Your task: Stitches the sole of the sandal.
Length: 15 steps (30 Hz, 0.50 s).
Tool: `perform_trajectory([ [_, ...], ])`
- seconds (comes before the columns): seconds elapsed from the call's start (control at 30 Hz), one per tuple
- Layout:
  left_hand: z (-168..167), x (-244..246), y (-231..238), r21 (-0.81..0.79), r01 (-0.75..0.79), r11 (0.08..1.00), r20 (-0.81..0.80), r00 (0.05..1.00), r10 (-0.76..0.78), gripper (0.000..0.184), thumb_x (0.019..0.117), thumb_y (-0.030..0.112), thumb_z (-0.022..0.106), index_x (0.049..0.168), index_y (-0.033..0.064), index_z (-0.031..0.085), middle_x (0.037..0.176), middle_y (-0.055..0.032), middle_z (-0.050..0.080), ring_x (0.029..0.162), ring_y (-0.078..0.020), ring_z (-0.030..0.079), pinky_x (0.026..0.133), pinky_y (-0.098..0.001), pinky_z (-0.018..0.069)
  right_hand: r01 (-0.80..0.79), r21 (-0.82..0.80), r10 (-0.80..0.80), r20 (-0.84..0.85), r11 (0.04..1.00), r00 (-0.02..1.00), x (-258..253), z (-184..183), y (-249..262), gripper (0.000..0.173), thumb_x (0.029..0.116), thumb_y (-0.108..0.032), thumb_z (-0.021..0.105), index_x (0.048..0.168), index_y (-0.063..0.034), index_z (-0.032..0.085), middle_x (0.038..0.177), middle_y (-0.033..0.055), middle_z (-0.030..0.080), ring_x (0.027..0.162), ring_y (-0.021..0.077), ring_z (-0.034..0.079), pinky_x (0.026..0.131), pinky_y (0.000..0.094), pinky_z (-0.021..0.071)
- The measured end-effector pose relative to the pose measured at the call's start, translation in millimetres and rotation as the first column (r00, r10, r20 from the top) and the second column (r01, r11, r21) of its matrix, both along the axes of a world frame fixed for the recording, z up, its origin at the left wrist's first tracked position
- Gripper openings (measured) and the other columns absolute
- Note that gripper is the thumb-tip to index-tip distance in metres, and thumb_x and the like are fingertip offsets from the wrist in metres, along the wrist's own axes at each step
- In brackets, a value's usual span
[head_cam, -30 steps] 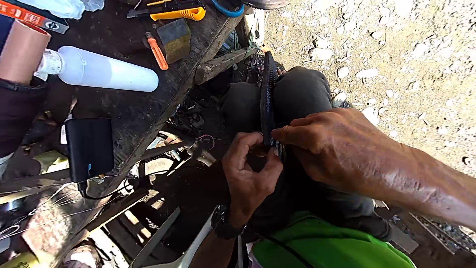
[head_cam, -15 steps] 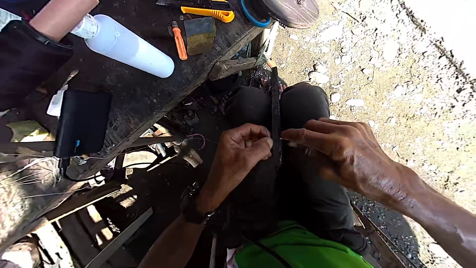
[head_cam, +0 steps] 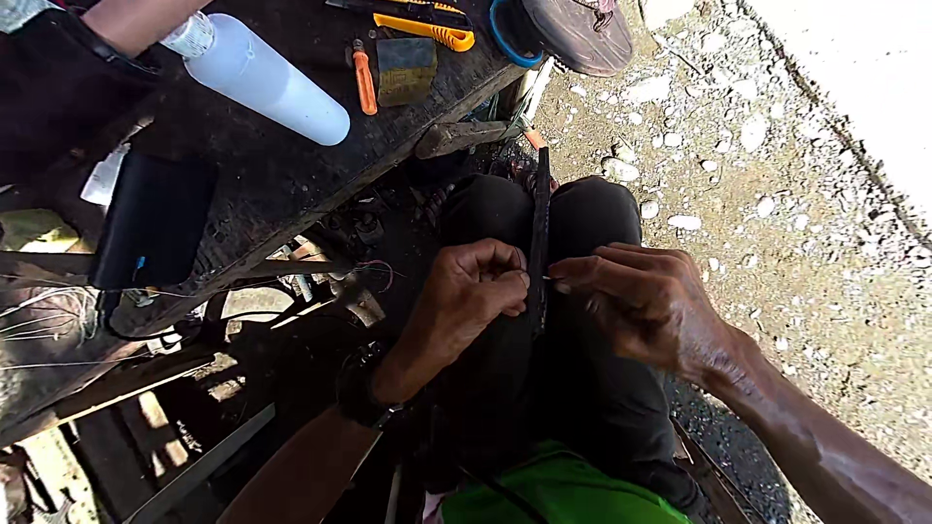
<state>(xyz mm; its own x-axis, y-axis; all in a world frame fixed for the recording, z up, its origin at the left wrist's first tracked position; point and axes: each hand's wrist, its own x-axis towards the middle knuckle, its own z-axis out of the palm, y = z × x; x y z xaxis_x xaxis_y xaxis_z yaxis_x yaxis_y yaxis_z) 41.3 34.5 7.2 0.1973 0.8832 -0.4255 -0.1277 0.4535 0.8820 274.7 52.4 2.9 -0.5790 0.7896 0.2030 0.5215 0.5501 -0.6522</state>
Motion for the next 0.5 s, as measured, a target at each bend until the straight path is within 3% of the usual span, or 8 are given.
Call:
perform_trajectory([
  [0.2, -7.3, -7.1, -1.6, 0.003, 0.024, 1.000, 0.134, 0.991, -0.024, 0.008, 0.0939, -0.001, 0.062, 0.097, -0.0015, 0.070, 0.090, -0.0104, 0.071, 0.077, -0.0164, 0.071, 0.074, -0.0312, 0.0623, -0.001, 0.004, 0.001, -0.018, 1.000, 1.000, -3.0, -1.1, 3.4, 0.026, 0.1016, -0.027, 0.055, 0.103, -0.0148, 0.078, 0.080, -0.0024, 0.073, 0.070, 0.0071, 0.065, 0.058, 0.0277, 0.0485],
  [0.37, -8.1, -4.7, -2.9, -0.016, 0.016, 1.000, 0.160, 0.987, -0.013, 0.007, 0.0950, -0.003, 0.063, 0.099, -0.0021, 0.069, 0.091, -0.0107, 0.071, 0.078, -0.0163, 0.071, 0.076, -0.0311, 0.0621, 0.006, 0.018, -0.006, -0.015, 1.000, 1.000, -9.6, 0.5, 5.2, 0.024, 0.1012, -0.026, 0.056, 0.097, -0.0136, 0.076, 0.079, -0.0025, 0.072, 0.071, 0.0066, 0.065, 0.058, 0.0276, 0.0490],
  [0.5, -10.9, -9.2, -10.8, 0.034, -0.001, 0.999, 0.167, 0.986, -0.005, 0.010, 0.0973, 0.003, 0.065, 0.104, -0.0013, 0.070, 0.094, -0.0105, 0.071, 0.081, -0.0171, 0.071, 0.078, -0.0321, 0.0619, -0.031, 0.077, 0.022, 0.120, 0.997, 0.993, -4.8, 7.1, 5.2, 0.026, 0.1035, -0.027, 0.052, 0.102, -0.0158, 0.075, 0.078, -0.0023, 0.069, 0.068, 0.0115, 0.063, 0.054, 0.0304, 0.0461],
])
